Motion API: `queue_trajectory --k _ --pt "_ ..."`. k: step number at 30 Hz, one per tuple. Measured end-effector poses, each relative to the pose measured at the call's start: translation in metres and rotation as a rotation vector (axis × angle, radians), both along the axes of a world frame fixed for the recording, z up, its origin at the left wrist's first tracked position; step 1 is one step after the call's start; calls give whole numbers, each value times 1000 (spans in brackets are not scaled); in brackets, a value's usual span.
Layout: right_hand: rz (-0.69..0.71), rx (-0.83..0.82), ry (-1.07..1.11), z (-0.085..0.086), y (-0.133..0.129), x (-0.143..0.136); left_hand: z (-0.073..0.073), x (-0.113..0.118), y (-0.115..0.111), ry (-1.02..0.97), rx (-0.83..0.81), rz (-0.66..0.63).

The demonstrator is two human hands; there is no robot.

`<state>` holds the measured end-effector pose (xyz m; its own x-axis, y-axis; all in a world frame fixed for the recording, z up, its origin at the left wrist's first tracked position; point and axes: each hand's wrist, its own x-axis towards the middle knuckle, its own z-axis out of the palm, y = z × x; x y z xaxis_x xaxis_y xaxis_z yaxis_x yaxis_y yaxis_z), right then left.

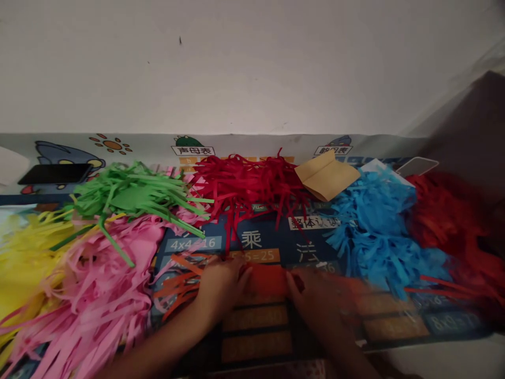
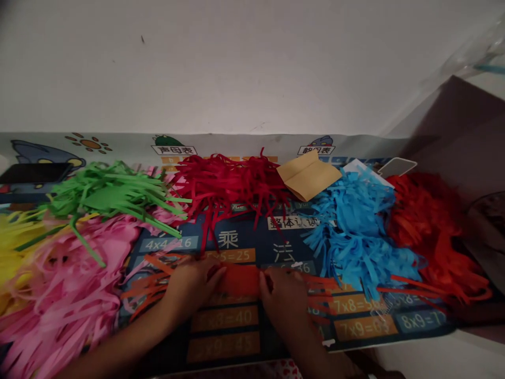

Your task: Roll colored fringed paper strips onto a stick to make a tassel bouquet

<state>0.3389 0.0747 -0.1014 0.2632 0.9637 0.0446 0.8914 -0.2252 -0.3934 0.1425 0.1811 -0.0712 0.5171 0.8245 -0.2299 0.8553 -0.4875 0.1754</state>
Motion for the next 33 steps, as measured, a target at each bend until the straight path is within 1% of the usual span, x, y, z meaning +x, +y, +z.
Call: queue_trajectory --k 4,8,12,13,15,16,17,18,19,20,21,22,23,24,25,27,28,31,33 --pt "-8 -16 17 2 2 0 -3 -1 1 -16 5 -20" --pt "-10 -22 50 0 3 -1 -7 -5 1 -51 42 -52" --pt "-22 -45 44 -1 5 -1 -4 -4 -2 -61 65 -66" --pt "-24 -58 31 1 6 0 -3 -3 -3 -73 99 -64" --pt "-39 -62 -31 9 7 3 0 0 -6 -120 228 -92" --pt "-67 -35 -86 15 5 4 0 1 -7 -148 298 -144" --pt "-92 15 -146 21 3 4 0 2 -7 -171 350 -230" --pt "-78 79 -194 26 0 2 -1 2 -6 -179 373 -341" --pt "-7 142 -222 30 -4 -1 -1 1 -5 -173 363 -467" --pt "110 200 -225 32 -8 -4 -1 0 -3 -152 330 -589" --pt "245 245 -204 32 -11 -8 -1 -1 -1 -126 292 -682" --pt "371 268 -169 29 -12 -12 0 -2 0 -102 256 -745" --pt "460 273 -137 24 -13 -13 2 -4 1 -85 231 -775" --pt "502 264 -112 19 -12 -13 4 -6 0 -82 218 -775" --pt "509 248 -89 14 -10 -12 5 -7 -1 -90 213 -756" --pt "494 193 -28 6 -5 -4 5 -9 -5 -114 210 -687" --pt "474 170 8 6 -3 0 4 -10 -7 -129 217 -653" --pt "381 142 84 12 -1 5 -5 -10 -10 -196 264 -583" --pt "386 134 68 17 -1 1 -10 -11 -9 -271 305 -546"
